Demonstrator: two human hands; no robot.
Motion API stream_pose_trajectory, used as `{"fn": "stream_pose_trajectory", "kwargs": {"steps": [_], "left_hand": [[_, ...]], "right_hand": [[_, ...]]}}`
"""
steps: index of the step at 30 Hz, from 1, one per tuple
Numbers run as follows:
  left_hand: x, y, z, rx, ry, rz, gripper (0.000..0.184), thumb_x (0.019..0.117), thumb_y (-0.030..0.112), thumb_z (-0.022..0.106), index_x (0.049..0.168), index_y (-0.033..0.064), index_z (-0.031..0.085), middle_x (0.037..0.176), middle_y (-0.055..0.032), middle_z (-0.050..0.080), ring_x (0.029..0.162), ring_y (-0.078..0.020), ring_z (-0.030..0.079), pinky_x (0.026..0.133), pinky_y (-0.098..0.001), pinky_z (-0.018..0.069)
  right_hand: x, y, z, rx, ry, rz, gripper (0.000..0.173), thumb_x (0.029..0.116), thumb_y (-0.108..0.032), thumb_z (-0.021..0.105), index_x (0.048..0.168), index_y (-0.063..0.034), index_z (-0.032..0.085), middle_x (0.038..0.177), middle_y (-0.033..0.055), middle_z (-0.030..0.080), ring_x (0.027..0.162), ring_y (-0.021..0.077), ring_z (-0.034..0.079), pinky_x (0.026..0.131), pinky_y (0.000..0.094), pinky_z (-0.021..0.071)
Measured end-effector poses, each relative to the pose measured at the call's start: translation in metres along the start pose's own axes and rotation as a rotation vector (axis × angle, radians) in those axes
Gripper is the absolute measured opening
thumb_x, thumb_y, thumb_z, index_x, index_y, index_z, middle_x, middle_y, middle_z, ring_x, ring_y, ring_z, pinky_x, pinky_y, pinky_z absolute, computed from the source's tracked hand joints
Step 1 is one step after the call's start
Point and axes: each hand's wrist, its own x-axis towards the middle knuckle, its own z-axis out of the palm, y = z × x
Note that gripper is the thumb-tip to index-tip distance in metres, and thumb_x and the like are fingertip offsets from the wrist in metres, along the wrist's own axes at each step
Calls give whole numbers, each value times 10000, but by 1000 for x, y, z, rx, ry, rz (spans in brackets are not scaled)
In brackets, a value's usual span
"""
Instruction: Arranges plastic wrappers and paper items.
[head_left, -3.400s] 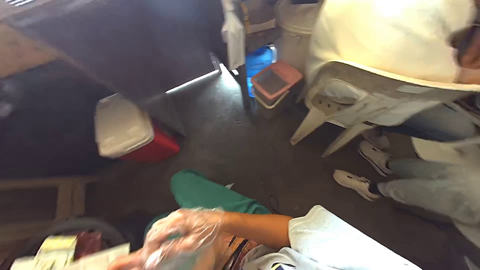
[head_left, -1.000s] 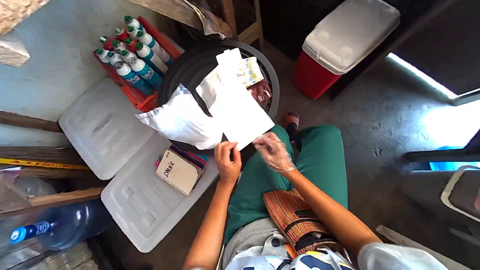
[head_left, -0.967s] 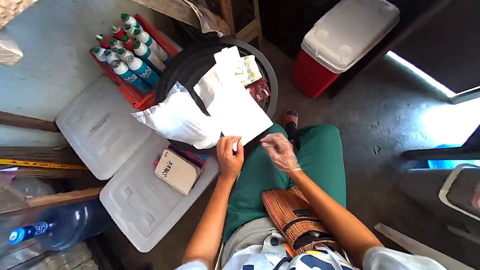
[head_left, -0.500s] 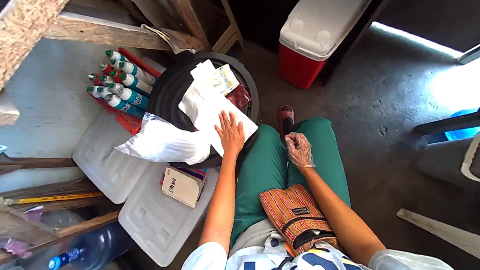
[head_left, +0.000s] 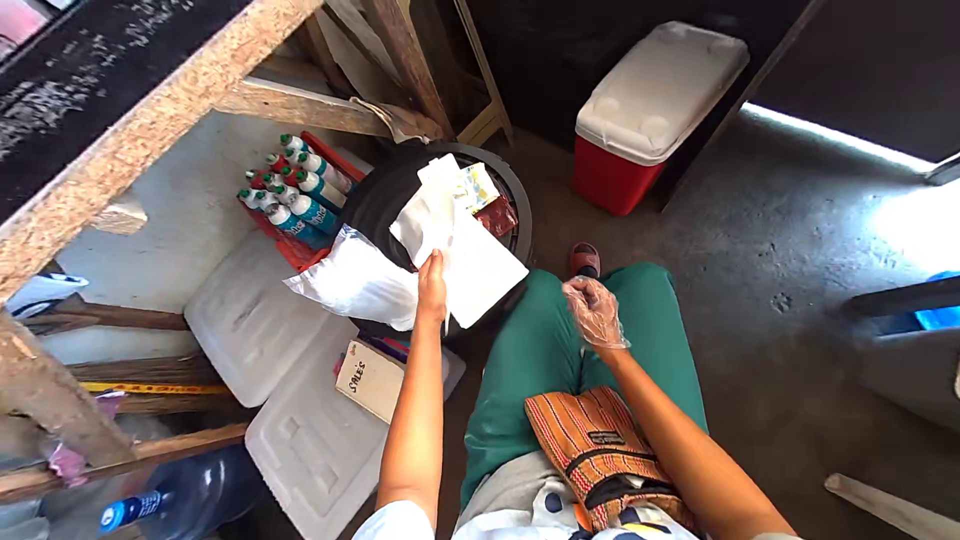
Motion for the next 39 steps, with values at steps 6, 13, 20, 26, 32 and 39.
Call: {"fn": "stream_pose_trajectory", "kwargs": {"steps": [6,13,20,26,32,39], "left_hand": [[-105,56,24,714,-533,307,440,1096,238,384,1406,-6,579,1576,-167,441,1495,-302,365,1232,-585,225],[-166,57,20,384,-602,323,439,1063,294,466,1347,10,643,1402,-128,627,1309,-228,588,1142,-453,432],[-135,67,-10,-160,-119,95,793,967,285,615,1604,79,192,1488,-114,478,1224,-167,587,977,-380,540],[-154,109,13,-469,35,159,159,1003,-57,500,1125,-20,596,885,7,756,800,-74,736,759,-245,627],[-169,120,5,-393,-2,573,234,863,-70,659,937,144,717,848,128,754,788,-4,715,739,-211,615],[-185,114,14,-234,-120,745,185,1004,158,610,918,246,748,839,219,735,755,86,680,700,-143,584]], "right_hand": [[25,-95,26,537,-455,380,473,1116,-333,306,1359,16,512,1080,86,670,926,121,659,823,322,561],[12,-93,7,578,-349,250,204,982,-19,601,1177,40,617,921,35,702,789,55,673,749,237,588],[-42,-111,-31,653,-564,-144,210,915,-4,645,1120,-8,689,943,7,761,842,82,716,801,301,615],[-71,-131,-27,246,-524,-394,295,920,-144,718,1119,73,693,1026,112,744,960,88,691,920,287,549],[-70,-161,-47,480,-332,-625,892,854,-386,782,1460,152,407,1437,219,547,1264,140,597,1049,292,513],[-87,-203,-57,149,10,-833,176,903,-39,696,1033,70,739,940,163,743,888,167,712,851,266,564]]}}
